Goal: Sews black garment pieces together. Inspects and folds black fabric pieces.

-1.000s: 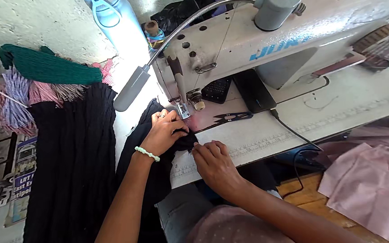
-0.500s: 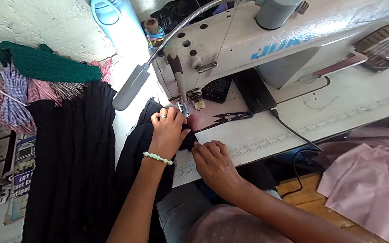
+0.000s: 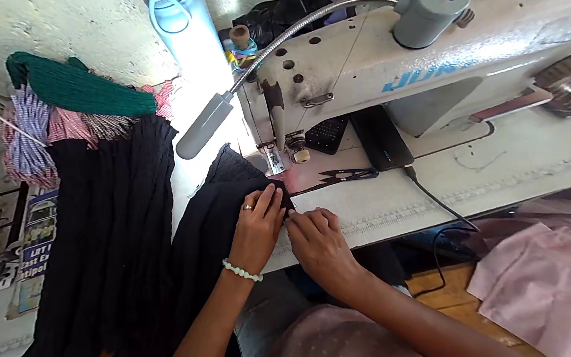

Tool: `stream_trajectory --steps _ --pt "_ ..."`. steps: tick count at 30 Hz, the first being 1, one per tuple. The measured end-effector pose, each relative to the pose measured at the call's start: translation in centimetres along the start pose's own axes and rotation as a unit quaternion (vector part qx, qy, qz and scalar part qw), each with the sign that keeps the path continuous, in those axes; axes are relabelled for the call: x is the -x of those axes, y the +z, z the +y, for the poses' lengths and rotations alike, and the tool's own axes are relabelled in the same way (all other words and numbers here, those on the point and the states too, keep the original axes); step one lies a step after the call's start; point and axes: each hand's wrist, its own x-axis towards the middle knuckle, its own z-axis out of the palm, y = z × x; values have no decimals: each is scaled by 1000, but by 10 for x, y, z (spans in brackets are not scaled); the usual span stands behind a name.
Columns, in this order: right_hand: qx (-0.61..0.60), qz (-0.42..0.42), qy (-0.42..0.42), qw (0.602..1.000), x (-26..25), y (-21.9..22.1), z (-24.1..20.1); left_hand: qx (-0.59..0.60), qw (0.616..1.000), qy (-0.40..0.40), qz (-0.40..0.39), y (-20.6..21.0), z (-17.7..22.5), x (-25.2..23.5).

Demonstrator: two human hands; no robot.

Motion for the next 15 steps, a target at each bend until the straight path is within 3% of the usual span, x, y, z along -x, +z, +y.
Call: stream_trajectory --steps 15 --pt "21 -5 6 1000 -33 13 17 33 998 46 -18 11 -41 -44"
